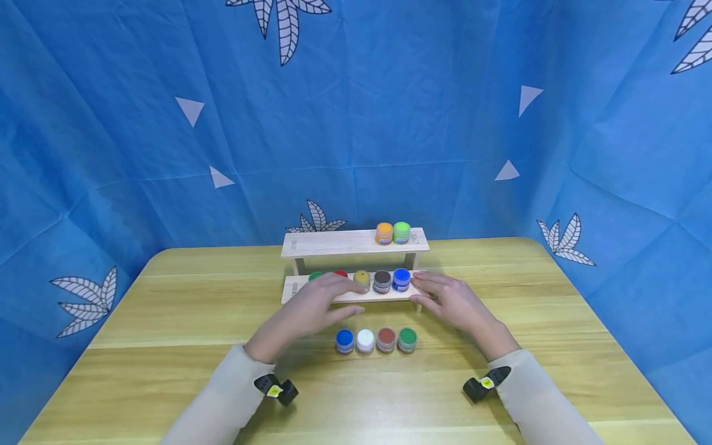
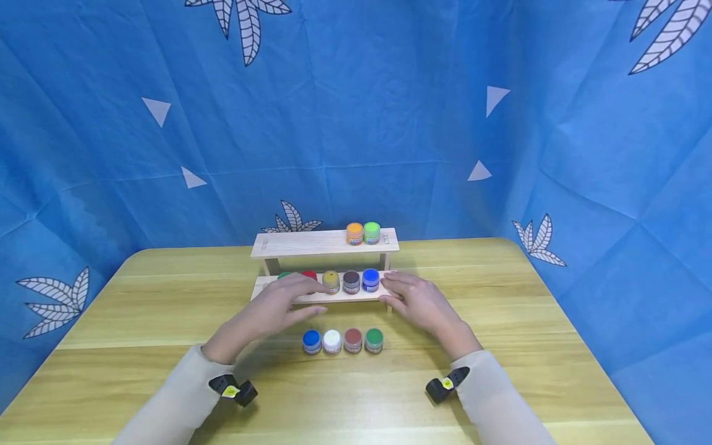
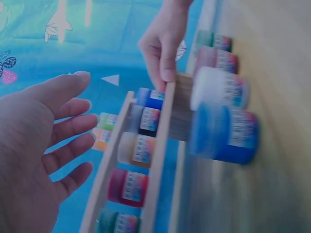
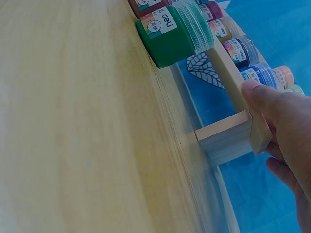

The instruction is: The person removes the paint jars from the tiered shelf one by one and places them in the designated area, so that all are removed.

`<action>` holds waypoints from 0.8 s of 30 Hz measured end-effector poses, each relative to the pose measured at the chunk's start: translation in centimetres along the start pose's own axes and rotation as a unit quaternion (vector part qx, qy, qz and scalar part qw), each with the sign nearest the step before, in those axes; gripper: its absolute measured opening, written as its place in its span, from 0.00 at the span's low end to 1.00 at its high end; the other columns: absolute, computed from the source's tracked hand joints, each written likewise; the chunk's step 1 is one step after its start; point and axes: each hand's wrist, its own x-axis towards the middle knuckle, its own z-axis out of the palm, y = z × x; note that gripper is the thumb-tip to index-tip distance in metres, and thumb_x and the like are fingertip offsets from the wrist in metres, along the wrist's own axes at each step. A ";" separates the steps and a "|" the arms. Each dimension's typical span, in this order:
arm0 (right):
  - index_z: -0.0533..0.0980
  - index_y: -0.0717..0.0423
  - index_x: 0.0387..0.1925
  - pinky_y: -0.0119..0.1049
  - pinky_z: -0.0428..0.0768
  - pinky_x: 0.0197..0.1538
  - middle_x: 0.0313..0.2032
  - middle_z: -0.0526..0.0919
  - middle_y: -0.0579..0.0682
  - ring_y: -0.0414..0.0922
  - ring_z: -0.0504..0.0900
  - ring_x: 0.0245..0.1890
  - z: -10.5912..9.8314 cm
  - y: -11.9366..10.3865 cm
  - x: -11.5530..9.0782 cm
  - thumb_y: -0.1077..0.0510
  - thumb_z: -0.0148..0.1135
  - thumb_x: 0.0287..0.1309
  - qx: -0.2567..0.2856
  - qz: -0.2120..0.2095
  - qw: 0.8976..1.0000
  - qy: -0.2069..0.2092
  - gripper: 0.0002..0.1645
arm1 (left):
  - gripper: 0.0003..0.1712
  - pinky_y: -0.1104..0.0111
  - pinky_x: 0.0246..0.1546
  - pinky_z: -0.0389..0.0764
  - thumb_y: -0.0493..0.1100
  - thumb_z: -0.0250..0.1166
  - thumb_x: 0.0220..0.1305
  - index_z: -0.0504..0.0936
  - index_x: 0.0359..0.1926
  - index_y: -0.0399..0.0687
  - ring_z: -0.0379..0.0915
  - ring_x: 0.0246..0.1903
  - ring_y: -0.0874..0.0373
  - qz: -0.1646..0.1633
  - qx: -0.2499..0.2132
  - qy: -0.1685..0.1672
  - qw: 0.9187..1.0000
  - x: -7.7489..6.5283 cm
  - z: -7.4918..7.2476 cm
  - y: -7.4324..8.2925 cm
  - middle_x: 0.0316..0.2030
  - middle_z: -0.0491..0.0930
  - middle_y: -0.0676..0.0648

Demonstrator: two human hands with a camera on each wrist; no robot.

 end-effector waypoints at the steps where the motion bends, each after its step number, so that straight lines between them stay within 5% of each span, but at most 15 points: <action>1: 0.78 0.53 0.59 0.49 0.74 0.61 0.58 0.79 0.50 0.50 0.76 0.59 0.0 0.0 0.0 0.43 0.64 0.63 0.000 -0.003 1.000 0.003 0.27 | 0.23 0.60 0.55 0.76 0.58 0.64 0.65 0.82 0.57 0.54 0.75 0.52 0.56 0.002 0.003 0.007 1.000 0.4 -0.2 0.0 0.52 0.81 0.54; 5: 0.79 0.53 0.58 0.49 0.74 0.60 0.57 0.80 0.50 0.50 0.77 0.58 0.3 0.3 0.1 0.44 0.64 0.62 -0.002 -0.012 1.000 0.013 0.27 | 0.21 0.62 0.47 0.79 0.55 0.65 0.66 0.82 0.55 0.52 0.77 0.43 0.55 0.006 0.015 0.034 0.999 2.0 -0.7 0.1 0.46 0.82 0.52; 13: 0.79 0.53 0.58 0.49 0.75 0.60 0.57 0.80 0.50 0.50 0.77 0.58 0.3 0.3 0.1 0.44 0.64 0.62 0.001 -0.014 1.000 0.013 0.27 | 0.21 0.59 0.64 0.67 0.55 0.64 0.67 0.81 0.55 0.52 0.70 0.59 0.55 0.010 0.066 0.066 0.996 5.3 -1.7 0.3 0.53 0.80 0.52; 18: 0.78 0.52 0.59 0.48 0.74 0.60 0.58 0.79 0.50 0.49 0.77 0.59 0.2 0.3 0.1 0.43 0.64 0.63 -0.001 -0.011 1.000 0.007 0.27 | 0.24 0.58 0.67 0.62 0.57 0.62 0.68 0.79 0.59 0.53 0.66 0.63 0.54 -0.024 0.067 0.061 0.996 7.2 -1.8 0.2 0.58 0.76 0.51; 24: 0.78 0.52 0.59 0.48 0.74 0.61 0.58 0.79 0.50 0.50 0.77 0.59 0.3 0.4 0.2 0.43 0.63 0.63 0.001 -0.014 1.000 0.007 0.27 | 0.27 0.58 0.67 0.63 0.58 0.61 0.68 0.76 0.63 0.51 0.64 0.64 0.52 -0.026 0.066 0.070 0.995 9.1 -1.5 -0.5 0.62 0.74 0.49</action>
